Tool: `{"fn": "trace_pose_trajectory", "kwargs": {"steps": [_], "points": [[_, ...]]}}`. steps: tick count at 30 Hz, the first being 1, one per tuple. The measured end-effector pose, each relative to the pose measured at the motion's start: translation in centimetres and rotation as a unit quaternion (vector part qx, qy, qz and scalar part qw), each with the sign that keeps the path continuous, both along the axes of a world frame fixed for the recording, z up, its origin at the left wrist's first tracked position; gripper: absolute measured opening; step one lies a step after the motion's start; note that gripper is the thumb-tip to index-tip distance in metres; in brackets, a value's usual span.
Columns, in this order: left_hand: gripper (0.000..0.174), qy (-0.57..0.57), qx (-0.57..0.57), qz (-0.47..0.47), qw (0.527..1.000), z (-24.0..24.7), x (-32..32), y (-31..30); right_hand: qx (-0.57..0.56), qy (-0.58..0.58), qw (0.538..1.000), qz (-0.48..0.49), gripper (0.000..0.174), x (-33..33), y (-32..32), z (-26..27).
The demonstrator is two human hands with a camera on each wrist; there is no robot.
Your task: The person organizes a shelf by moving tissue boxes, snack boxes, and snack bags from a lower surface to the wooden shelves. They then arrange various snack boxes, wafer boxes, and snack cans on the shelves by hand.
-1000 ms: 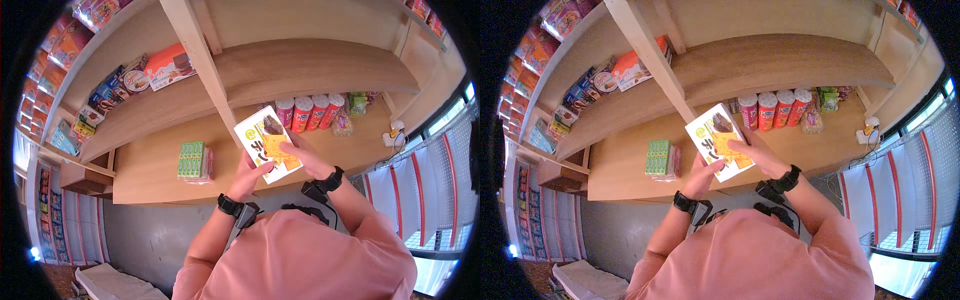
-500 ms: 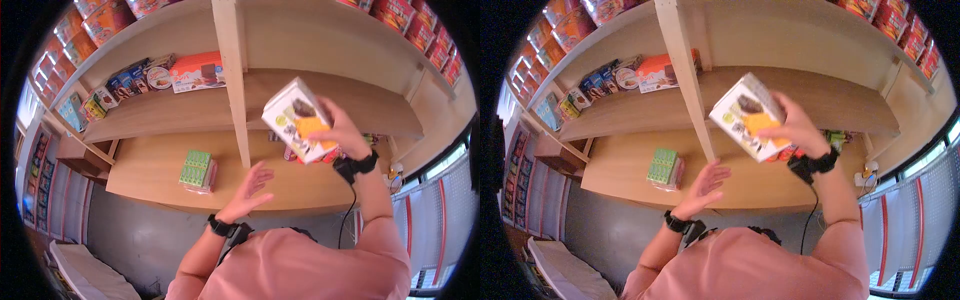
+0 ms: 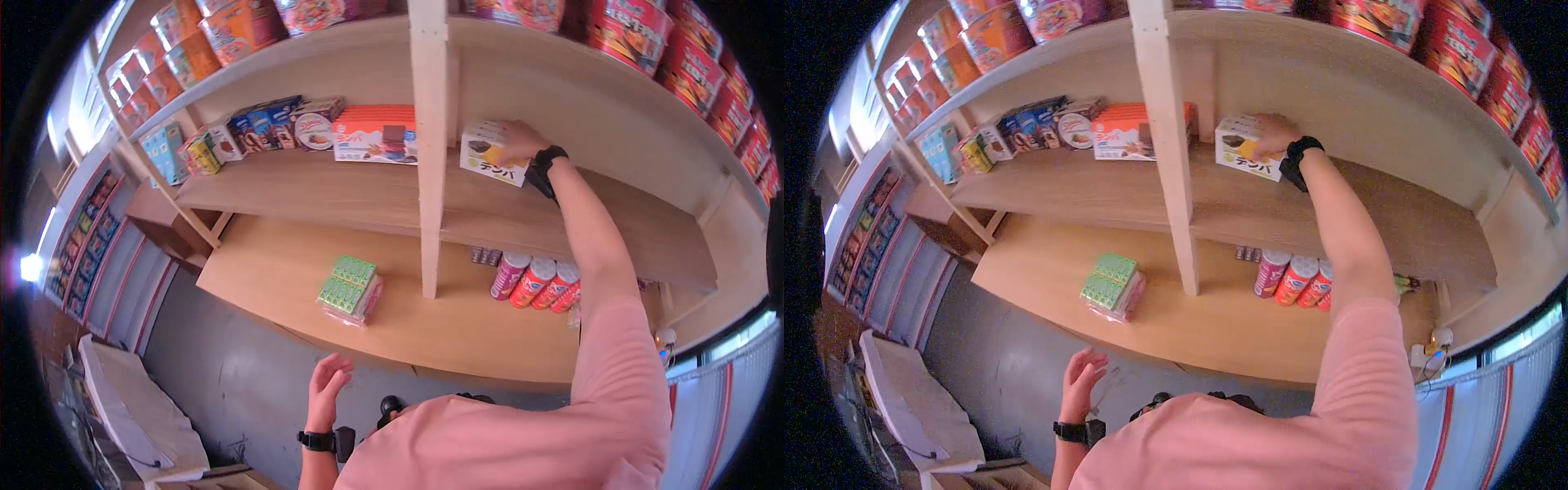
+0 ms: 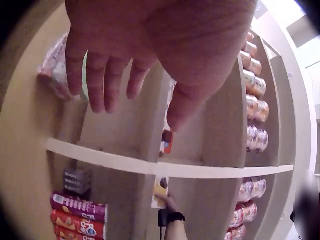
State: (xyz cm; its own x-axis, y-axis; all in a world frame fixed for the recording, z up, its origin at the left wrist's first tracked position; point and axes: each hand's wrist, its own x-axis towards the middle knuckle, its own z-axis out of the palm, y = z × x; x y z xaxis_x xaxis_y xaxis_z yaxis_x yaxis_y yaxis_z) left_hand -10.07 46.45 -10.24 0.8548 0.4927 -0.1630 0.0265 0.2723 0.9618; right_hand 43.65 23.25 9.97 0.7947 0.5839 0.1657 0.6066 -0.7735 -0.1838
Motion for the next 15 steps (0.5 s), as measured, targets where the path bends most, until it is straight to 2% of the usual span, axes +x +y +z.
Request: {"fn": "trace_pose_trajectory", "kwargs": {"steps": [1,3,7,10,12,13,14,15], "points": [[0.040,0.013,-0.009,0.026,1.000,-0.5,-1.1,0.0,0.000,-0.001,1.000,0.011,0.098,0.5,0.6,0.1],[0.038,0.036,-0.017,0.073,0.997,-1.4,-3.1,-0.2,-0.068,-0.067,0.995,-0.019,0.093,1.4,1.6,0.2],[0.038,0.053,-0.009,0.120,0.991,-2.5,-6.0,-0.9,-0.049,-0.119,0.992,-0.006,0.090,3.2,2.5,-1.0],[0.039,0.060,0.000,0.151,0.987,-3.7,-7.8,-1.3,-0.004,-0.147,0.988,0.044,0.085,3.2,1.8,-2.5],[0.039,0.075,-0.013,0.186,0.980,-4.3,-8.7,-1.7,0.123,-0.237,0.964,0.014,0.081,2.8,1.6,-4.3],[0.039,0.074,-0.014,0.188,0.979,-4.5,-9.1,-1.7,0.119,-0.267,0.954,-0.069,0.083,2.4,1.9,-5.0],[0.039,0.085,-0.013,0.192,0.978,-4.7,-9.5,-1.7,0.119,-0.268,0.954,-0.068,0.083,2.5,1.6,-5.0],[0.039,0.097,-0.012,0.195,0.976,-4.8,-9.7,-1.7,0.211,-0.129,0.968,-0.052,0.089,2.6,1.1,-5.0]]}}
